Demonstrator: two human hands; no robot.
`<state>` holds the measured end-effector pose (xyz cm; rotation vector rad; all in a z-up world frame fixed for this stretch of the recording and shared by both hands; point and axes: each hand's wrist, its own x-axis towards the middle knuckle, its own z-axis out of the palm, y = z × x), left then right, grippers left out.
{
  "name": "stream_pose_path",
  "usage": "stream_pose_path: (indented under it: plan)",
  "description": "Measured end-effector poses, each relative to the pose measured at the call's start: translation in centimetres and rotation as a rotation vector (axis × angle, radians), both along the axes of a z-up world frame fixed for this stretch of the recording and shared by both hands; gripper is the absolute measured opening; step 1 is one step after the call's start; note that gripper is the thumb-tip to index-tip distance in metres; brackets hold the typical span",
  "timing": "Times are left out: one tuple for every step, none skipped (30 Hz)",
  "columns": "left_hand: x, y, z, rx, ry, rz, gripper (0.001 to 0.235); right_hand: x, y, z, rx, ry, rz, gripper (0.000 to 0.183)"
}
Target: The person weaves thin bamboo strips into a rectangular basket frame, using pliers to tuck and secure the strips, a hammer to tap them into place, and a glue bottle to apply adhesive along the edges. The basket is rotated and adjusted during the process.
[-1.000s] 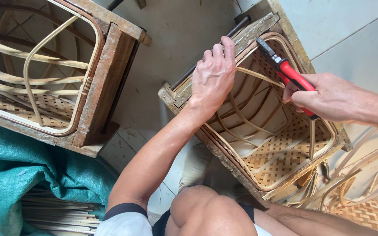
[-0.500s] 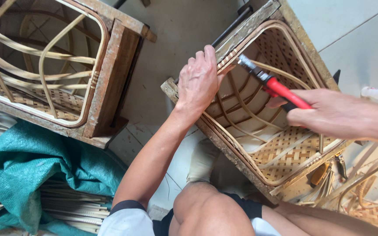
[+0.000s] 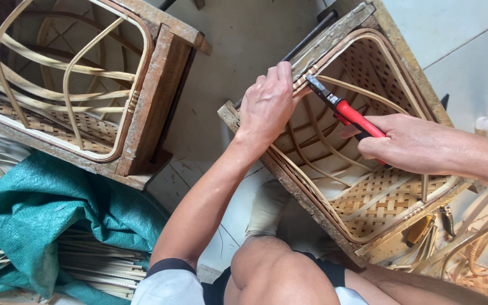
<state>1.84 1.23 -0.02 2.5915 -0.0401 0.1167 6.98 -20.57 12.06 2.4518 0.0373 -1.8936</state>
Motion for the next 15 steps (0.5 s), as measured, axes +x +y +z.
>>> stream_pose_path:
  plan:
    - [-0.1, 0.0, 0.0, -0.003, 0.003, 0.003, 0.052, 0.1, 0.3, 0.0, 0.03, 0.001, -0.027, 0.038]
    - [0.0, 0.1, 0.0, -0.005, 0.003, 0.006, 0.052, 0.2, 0.6, -0.1, 0.061, -0.001, -0.054, 0.04]
    - [0.0, 0.2, -0.1, -0.006, 0.003, 0.008, 0.052, 0.3, 0.8, -0.1, 0.093, -0.003, -0.081, 0.045]
    - [-0.1, 0.1, -0.1, -0.005, 0.006, 0.012, 0.052, 0.4, 0.7, -0.1, 0.089, -0.012, -0.051, 0.043]
    - [-0.3, 0.0, -0.1, -0.003, 0.009, 0.015, 0.051, 0.5, 0.6, -0.1, 0.086, -0.022, -0.022, 0.041]
    - [-0.1, -0.1, -0.2, -0.001, 0.007, 0.016, 0.05, 0.6, 0.6, 0.0, 0.083, -0.036, 0.005, 0.039]
    - [0.0, -0.2, -0.3, 0.004, 0.011, 0.018, 0.05, 0.8, 0.5, 0.0, 0.089, -0.042, 0.019, 0.037]
    - [0.0, -0.1, -0.3, 0.009, 0.018, 0.018, 0.05, 0.7, 0.7, 0.1, 0.094, -0.046, 0.029, 0.035]
    - [0.0, -0.2, -0.4, 0.014, 0.025, 0.017, 0.049, 0.7, 1.0, 0.1, 0.099, -0.049, 0.039, 0.034]
    - [-0.2, -0.2, -0.3, 0.01, 0.037, 0.026, 0.049, 0.4, 1.3, 0.2, 0.065, -0.029, 0.028, 0.035]
    - [-0.4, -0.1, -0.2, 0.006, 0.048, 0.034, 0.048, 0.1, 1.8, 0.4, 0.031, -0.008, 0.016, 0.036]
    - [0.0, -0.2, 0.1, 0.0, 0.045, 0.038, 0.047, -0.1, 2.0, 0.9, -0.005, -0.002, -0.001, 0.038]
    - [-0.2, -0.1, 0.7, 0.001, 0.044, 0.023, 0.05, -0.4, 2.3, 1.3, 0.041, 0.017, -0.049, 0.039]
    - [0.0, 0.1, 1.2, 0.006, 0.034, 0.013, 0.052, -0.7, 2.6, 1.6, 0.092, 0.027, -0.093, 0.041]
    - [0.5, 0.3, 1.6, 0.011, 0.024, 0.003, 0.054, -1.0, 2.3, 2.1, 0.144, 0.037, -0.135, 0.043]
